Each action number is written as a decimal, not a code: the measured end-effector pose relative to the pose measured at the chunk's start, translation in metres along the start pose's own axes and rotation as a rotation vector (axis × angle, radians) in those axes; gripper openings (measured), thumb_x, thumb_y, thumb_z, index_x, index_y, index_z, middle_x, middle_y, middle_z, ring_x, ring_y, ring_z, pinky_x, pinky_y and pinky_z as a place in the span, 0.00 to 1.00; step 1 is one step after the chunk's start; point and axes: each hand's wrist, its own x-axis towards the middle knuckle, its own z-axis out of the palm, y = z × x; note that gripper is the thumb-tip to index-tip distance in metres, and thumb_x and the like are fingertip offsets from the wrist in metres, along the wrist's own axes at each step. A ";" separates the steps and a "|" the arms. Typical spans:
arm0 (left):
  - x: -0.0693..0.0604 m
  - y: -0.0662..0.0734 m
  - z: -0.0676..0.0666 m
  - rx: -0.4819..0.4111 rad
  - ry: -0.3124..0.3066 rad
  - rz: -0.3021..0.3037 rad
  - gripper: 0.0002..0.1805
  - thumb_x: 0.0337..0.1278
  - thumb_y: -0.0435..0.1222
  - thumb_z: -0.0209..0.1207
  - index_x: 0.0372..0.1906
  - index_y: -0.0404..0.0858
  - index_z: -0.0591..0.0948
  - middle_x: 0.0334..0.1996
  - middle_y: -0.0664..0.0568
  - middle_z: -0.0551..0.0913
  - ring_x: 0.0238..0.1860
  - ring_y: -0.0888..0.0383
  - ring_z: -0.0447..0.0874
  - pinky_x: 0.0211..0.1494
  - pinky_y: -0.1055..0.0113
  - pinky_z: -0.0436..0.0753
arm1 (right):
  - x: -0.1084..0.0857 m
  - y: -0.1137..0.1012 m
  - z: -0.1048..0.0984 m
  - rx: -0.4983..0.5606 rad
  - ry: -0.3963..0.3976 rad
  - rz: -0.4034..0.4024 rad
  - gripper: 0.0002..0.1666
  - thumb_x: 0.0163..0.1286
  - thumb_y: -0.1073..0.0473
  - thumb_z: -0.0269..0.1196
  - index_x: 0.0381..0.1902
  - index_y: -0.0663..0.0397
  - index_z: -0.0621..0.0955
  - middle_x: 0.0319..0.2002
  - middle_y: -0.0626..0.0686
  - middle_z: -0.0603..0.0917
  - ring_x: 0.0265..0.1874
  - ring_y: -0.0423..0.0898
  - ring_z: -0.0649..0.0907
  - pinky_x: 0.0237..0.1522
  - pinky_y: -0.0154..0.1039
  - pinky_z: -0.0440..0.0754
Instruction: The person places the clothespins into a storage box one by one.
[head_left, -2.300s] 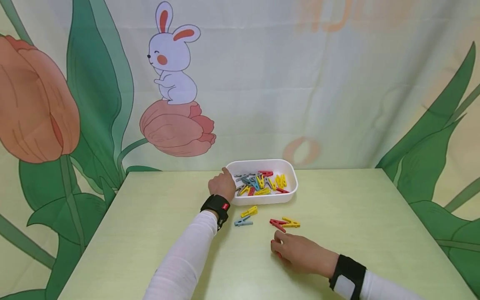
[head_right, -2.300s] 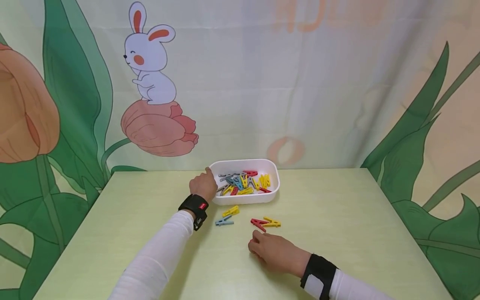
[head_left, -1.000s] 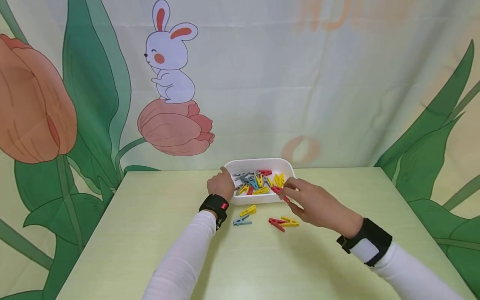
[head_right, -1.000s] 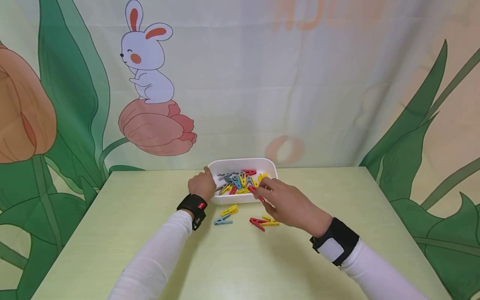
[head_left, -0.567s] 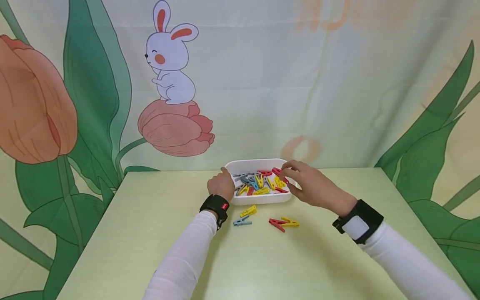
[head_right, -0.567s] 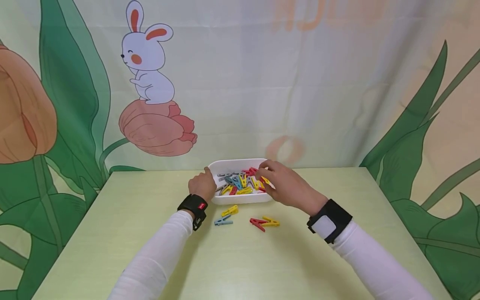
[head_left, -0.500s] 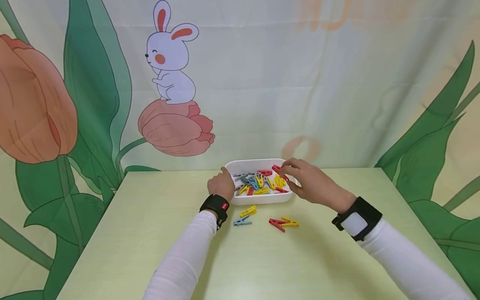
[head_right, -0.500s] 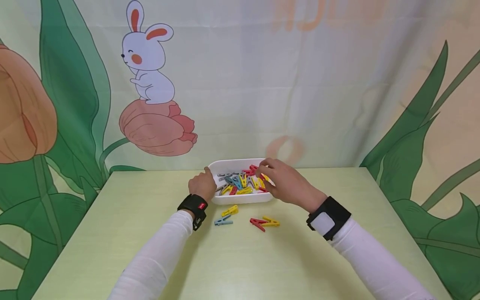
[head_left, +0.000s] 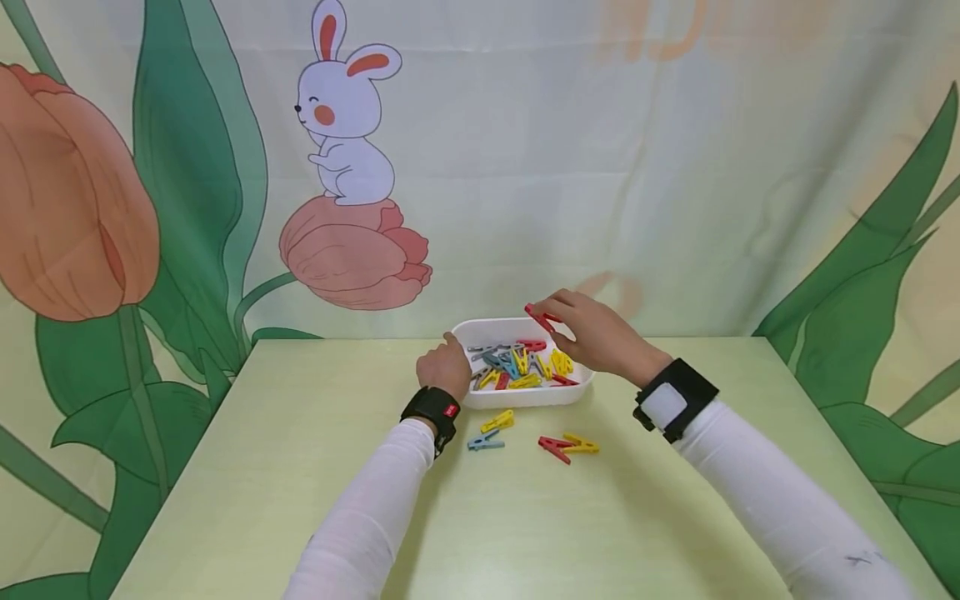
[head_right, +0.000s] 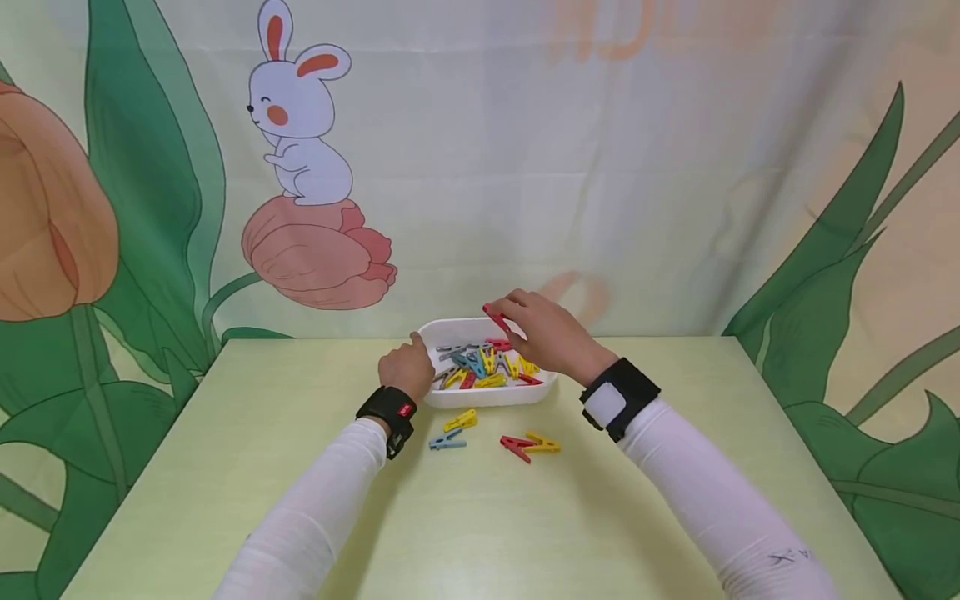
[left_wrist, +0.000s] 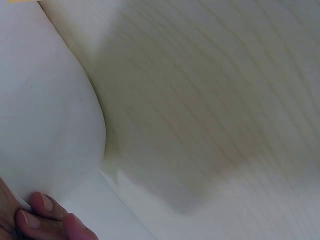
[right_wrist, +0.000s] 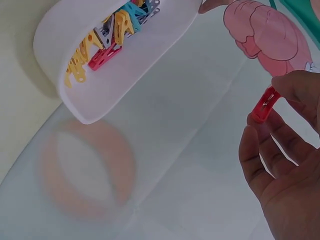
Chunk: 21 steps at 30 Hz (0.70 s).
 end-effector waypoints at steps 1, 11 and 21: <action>0.000 0.001 0.000 0.000 0.000 0.001 0.29 0.70 0.41 0.52 0.71 0.32 0.67 0.36 0.43 0.88 0.33 0.48 0.87 0.38 0.57 0.84 | 0.003 0.002 0.001 0.002 -0.004 0.007 0.25 0.67 0.59 0.65 0.63 0.50 0.77 0.58 0.54 0.79 0.56 0.53 0.79 0.58 0.47 0.80; 0.000 0.000 0.000 0.002 0.014 0.010 0.29 0.69 0.41 0.52 0.70 0.32 0.67 0.34 0.44 0.88 0.31 0.50 0.87 0.36 0.58 0.83 | 0.027 0.013 0.019 0.039 -0.014 0.065 0.24 0.68 0.58 0.63 0.62 0.51 0.77 0.57 0.55 0.80 0.52 0.53 0.80 0.59 0.47 0.79; 0.003 0.000 0.003 0.007 0.017 0.004 0.30 0.69 0.42 0.53 0.70 0.32 0.67 0.34 0.44 0.88 0.31 0.49 0.87 0.36 0.57 0.83 | 0.037 0.018 0.043 0.088 -0.064 0.154 0.26 0.68 0.57 0.64 0.63 0.48 0.76 0.58 0.54 0.79 0.56 0.53 0.80 0.61 0.48 0.78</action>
